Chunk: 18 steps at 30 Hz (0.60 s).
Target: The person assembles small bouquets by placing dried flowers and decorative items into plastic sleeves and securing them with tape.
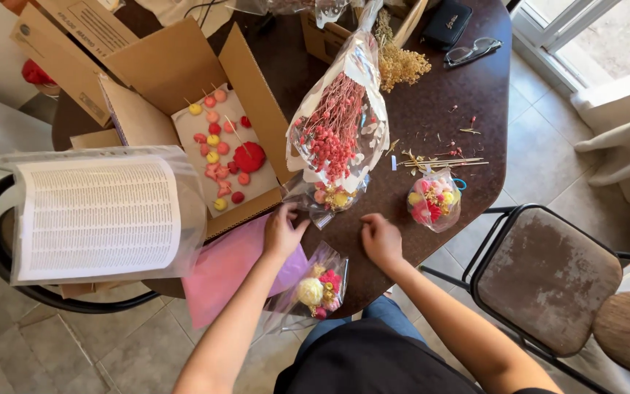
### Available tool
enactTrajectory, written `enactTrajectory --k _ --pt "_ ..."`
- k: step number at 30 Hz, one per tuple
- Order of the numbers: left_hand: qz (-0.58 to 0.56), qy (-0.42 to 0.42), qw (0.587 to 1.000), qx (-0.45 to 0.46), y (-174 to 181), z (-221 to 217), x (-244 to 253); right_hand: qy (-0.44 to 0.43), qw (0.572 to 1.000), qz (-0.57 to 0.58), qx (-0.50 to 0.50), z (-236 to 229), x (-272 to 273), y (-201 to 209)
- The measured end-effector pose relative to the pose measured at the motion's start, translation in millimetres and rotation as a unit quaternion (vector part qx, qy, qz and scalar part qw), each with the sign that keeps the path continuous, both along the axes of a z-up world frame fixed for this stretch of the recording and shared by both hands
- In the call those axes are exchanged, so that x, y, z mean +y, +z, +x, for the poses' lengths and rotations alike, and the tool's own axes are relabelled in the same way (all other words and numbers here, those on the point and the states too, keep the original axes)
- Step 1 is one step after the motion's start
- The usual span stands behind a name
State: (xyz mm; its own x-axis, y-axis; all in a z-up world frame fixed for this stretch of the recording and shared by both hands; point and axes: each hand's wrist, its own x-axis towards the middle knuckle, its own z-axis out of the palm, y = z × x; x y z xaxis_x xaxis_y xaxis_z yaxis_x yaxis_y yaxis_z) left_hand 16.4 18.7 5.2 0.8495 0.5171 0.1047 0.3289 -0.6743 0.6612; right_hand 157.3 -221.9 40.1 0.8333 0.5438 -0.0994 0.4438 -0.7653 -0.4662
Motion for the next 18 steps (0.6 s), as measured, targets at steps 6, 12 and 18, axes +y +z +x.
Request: enactTrajectory --k 6,12,18 --pt "-0.201 0.106 0.958 0.174 46 48 -11 -0.157 0.794 0.453 0.374 38 17 -35" --pt "-0.103 0.101 0.962 0.232 62 30 -30 -0.218 0.704 0.446 0.508 32 36 -4" --pt "-0.005 0.065 0.984 0.168 27 -9 -31 -0.15 0.717 0.429 0.529 19 31 -28"
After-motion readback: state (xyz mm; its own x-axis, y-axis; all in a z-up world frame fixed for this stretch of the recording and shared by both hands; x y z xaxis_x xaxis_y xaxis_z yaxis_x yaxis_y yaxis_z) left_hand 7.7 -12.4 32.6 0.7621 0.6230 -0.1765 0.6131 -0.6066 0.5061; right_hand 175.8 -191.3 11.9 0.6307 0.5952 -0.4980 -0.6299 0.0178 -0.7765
